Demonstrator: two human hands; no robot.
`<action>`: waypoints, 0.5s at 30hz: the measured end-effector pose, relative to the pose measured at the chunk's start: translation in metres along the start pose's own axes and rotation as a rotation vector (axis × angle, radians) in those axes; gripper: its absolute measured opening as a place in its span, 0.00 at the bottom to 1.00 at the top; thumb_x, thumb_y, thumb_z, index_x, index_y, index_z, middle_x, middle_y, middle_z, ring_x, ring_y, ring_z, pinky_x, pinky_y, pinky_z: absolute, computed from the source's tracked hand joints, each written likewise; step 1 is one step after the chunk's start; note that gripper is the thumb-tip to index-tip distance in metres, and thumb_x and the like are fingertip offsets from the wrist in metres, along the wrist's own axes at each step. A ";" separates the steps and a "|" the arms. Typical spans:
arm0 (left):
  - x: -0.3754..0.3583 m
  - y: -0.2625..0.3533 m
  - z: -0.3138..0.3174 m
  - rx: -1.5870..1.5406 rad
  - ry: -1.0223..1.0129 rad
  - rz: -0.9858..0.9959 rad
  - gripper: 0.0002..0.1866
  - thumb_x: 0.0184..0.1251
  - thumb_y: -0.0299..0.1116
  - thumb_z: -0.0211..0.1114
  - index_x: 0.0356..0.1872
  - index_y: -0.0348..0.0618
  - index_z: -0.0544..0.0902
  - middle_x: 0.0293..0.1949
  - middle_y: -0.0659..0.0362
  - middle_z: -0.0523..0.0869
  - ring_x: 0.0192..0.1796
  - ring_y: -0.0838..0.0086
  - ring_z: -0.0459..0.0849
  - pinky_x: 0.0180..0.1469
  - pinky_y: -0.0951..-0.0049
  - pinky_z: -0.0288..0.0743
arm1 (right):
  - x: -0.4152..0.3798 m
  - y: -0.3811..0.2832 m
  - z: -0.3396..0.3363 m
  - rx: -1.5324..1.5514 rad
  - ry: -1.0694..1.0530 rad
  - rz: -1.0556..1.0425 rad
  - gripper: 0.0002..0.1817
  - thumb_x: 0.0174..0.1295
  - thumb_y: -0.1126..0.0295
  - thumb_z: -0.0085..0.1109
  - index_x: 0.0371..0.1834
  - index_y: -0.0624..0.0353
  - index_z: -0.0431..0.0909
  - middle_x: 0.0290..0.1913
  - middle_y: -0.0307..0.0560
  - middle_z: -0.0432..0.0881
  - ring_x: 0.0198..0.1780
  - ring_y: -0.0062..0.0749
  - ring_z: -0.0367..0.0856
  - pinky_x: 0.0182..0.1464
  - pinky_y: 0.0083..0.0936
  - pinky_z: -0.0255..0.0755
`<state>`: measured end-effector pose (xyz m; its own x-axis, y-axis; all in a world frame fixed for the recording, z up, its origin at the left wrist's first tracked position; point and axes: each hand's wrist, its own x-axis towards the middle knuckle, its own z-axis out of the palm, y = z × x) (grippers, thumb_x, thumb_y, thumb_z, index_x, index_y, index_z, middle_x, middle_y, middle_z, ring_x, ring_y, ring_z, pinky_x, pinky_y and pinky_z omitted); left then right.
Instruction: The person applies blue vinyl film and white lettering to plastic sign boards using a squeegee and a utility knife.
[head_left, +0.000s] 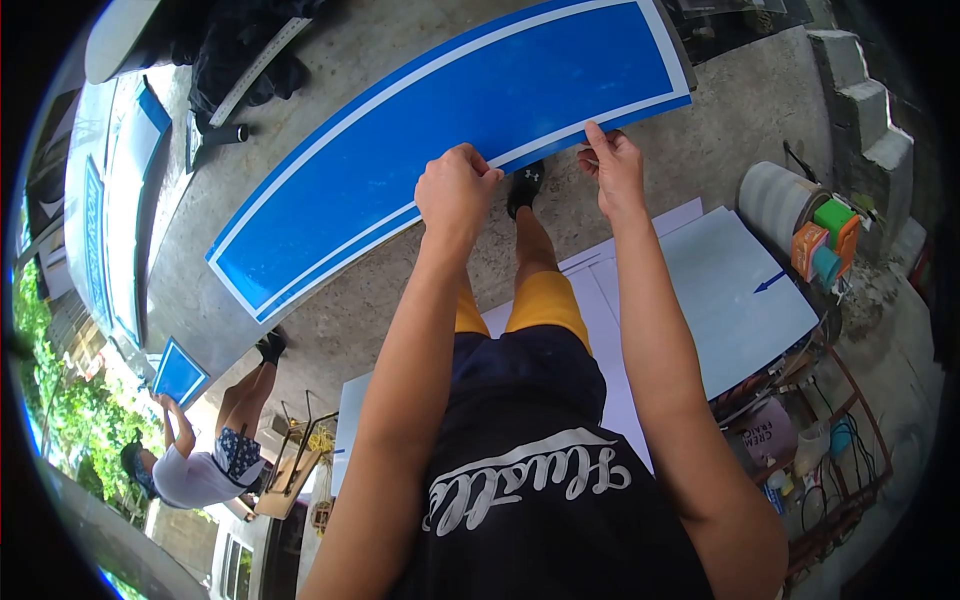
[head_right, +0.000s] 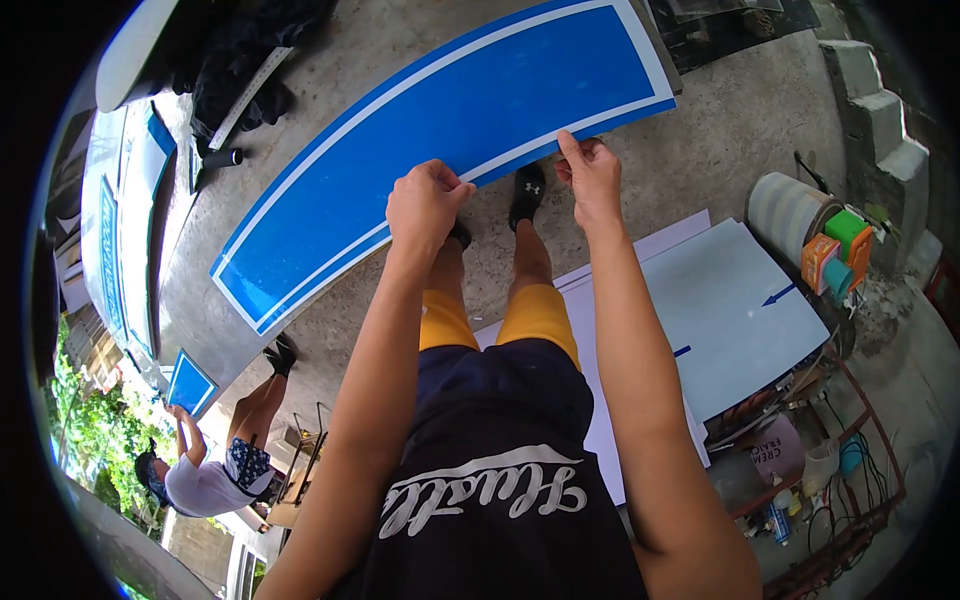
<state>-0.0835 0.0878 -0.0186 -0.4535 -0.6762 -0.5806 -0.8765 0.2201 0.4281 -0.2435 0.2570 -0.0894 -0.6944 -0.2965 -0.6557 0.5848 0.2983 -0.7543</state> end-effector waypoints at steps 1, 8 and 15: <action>0.001 0.000 0.000 -0.002 -0.001 0.000 0.11 0.59 0.39 0.82 0.32 0.46 0.89 0.31 0.53 0.93 0.37 0.54 0.92 0.42 0.57 0.85 | 0.000 0.000 0.000 -0.002 0.005 0.000 0.19 0.71 0.51 0.76 0.41 0.56 0.83 0.38 0.37 0.87 0.36 0.22 0.84 0.42 0.23 0.78; 0.003 -0.002 0.002 0.017 -0.001 0.013 0.12 0.57 0.40 0.83 0.31 0.47 0.89 0.31 0.53 0.93 0.38 0.55 0.93 0.43 0.56 0.85 | -0.014 0.020 0.023 -0.009 -0.019 -0.027 0.18 0.72 0.54 0.75 0.38 0.57 0.83 0.34 0.37 0.87 0.33 0.22 0.83 0.39 0.22 0.77; 0.006 -0.003 0.000 0.039 -0.037 0.006 0.14 0.57 0.43 0.83 0.35 0.45 0.91 0.33 0.51 0.94 0.40 0.54 0.94 0.46 0.58 0.86 | -0.036 0.033 0.052 -0.034 -0.070 -0.064 0.20 0.71 0.56 0.76 0.33 0.62 0.84 0.31 0.39 0.87 0.32 0.19 0.83 0.38 0.20 0.82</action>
<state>-0.0838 0.0830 -0.0230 -0.4640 -0.6484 -0.6036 -0.8789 0.2518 0.4052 -0.1779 0.2306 -0.0921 -0.6983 -0.3787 -0.6075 0.5245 0.3069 -0.7942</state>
